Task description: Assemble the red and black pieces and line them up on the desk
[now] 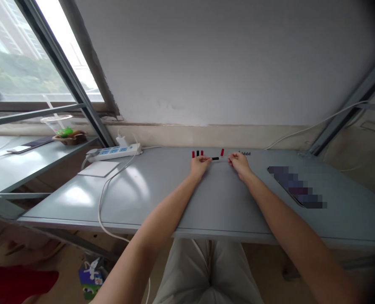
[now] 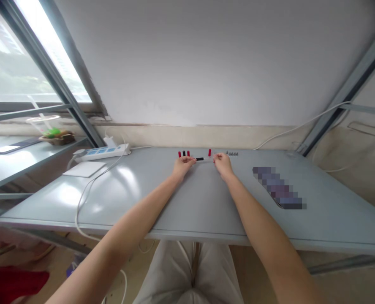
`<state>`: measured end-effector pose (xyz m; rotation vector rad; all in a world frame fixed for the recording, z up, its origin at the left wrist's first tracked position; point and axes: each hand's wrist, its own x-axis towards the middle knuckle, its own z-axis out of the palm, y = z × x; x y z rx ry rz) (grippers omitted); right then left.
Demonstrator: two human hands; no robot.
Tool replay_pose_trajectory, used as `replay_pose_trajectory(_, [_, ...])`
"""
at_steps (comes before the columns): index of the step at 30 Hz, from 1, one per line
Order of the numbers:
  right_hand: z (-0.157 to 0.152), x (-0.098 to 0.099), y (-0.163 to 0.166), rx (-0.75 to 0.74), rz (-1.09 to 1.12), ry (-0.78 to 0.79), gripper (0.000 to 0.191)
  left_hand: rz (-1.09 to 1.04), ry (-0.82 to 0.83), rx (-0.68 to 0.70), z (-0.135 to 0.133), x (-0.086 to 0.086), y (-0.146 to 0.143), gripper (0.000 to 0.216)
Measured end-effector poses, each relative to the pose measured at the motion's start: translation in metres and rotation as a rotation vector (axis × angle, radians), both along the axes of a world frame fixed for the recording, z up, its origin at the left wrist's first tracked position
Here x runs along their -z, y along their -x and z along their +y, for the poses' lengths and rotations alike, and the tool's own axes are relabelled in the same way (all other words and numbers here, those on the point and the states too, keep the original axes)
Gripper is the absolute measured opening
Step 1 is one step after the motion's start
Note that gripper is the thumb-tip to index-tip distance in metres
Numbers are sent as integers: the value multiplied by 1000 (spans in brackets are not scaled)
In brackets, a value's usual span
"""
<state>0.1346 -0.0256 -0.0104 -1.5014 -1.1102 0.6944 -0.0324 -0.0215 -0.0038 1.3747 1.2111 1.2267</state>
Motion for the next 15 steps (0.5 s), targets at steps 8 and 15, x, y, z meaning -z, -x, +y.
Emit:
replay_pose_trajectory(8, [-11,-5,11,-292,104,93,7,-27,15,126,2,4,-1,13])
replay_pose_trajectory(15, [-10,-3,10,-303,110,120,8,7,-2,156,3,5,0,14])
